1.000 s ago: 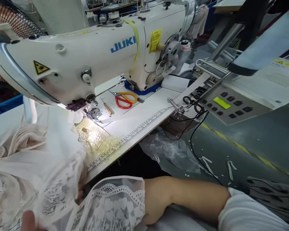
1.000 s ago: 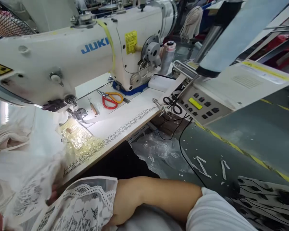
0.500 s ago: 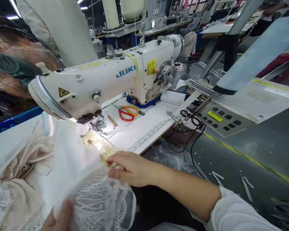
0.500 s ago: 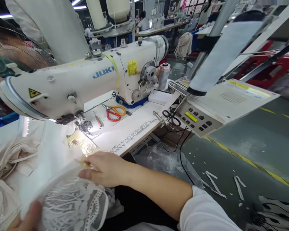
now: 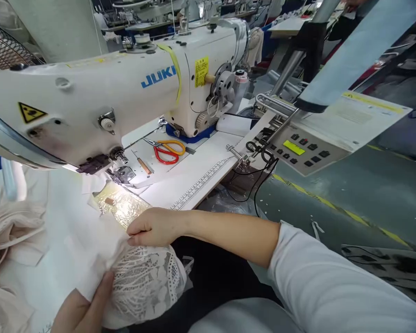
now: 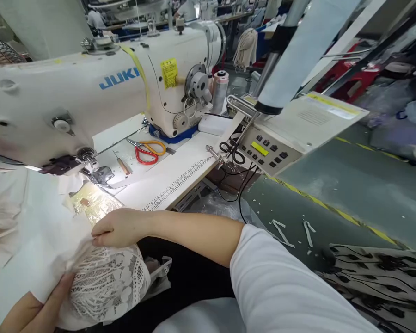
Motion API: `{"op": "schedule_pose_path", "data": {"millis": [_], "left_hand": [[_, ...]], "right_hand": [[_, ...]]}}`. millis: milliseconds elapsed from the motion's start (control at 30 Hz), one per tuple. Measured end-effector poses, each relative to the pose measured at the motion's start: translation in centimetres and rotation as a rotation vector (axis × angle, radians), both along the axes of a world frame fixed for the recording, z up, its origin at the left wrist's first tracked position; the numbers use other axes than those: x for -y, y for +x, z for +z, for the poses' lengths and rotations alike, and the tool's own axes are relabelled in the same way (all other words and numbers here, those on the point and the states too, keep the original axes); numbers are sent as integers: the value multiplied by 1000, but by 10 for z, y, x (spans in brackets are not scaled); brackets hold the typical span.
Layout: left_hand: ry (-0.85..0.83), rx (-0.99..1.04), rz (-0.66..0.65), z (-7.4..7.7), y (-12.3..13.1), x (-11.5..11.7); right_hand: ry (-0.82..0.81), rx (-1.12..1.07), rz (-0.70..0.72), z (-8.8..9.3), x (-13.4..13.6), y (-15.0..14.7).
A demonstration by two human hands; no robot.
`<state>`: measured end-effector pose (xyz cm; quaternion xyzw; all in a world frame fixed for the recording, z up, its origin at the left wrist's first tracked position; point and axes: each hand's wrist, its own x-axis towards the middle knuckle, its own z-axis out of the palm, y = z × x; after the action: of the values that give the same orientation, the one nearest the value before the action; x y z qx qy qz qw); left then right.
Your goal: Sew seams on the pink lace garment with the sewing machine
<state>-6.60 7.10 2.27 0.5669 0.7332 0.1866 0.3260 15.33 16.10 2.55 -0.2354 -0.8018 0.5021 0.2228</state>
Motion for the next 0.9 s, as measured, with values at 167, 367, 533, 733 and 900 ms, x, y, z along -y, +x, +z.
{"op": "schedule_pose_path", "data": {"millis": [167,367,533,733,900], "left_hand": [[-45,-78,-182,13,12,-11],[19,-131,-191,18,25,-15],[120,77,20,16,31,-4],[-3,739,369,6,51,22],[-236,1041,487,14,60,31]], "right_hand": [[136,139,19,6,5,-4],[190,230,-19,7,8,-10],[268,311,-185,13,11,-10],[348,446,-384,16,36,-4],[284,402,-508,3,60,27]]}}
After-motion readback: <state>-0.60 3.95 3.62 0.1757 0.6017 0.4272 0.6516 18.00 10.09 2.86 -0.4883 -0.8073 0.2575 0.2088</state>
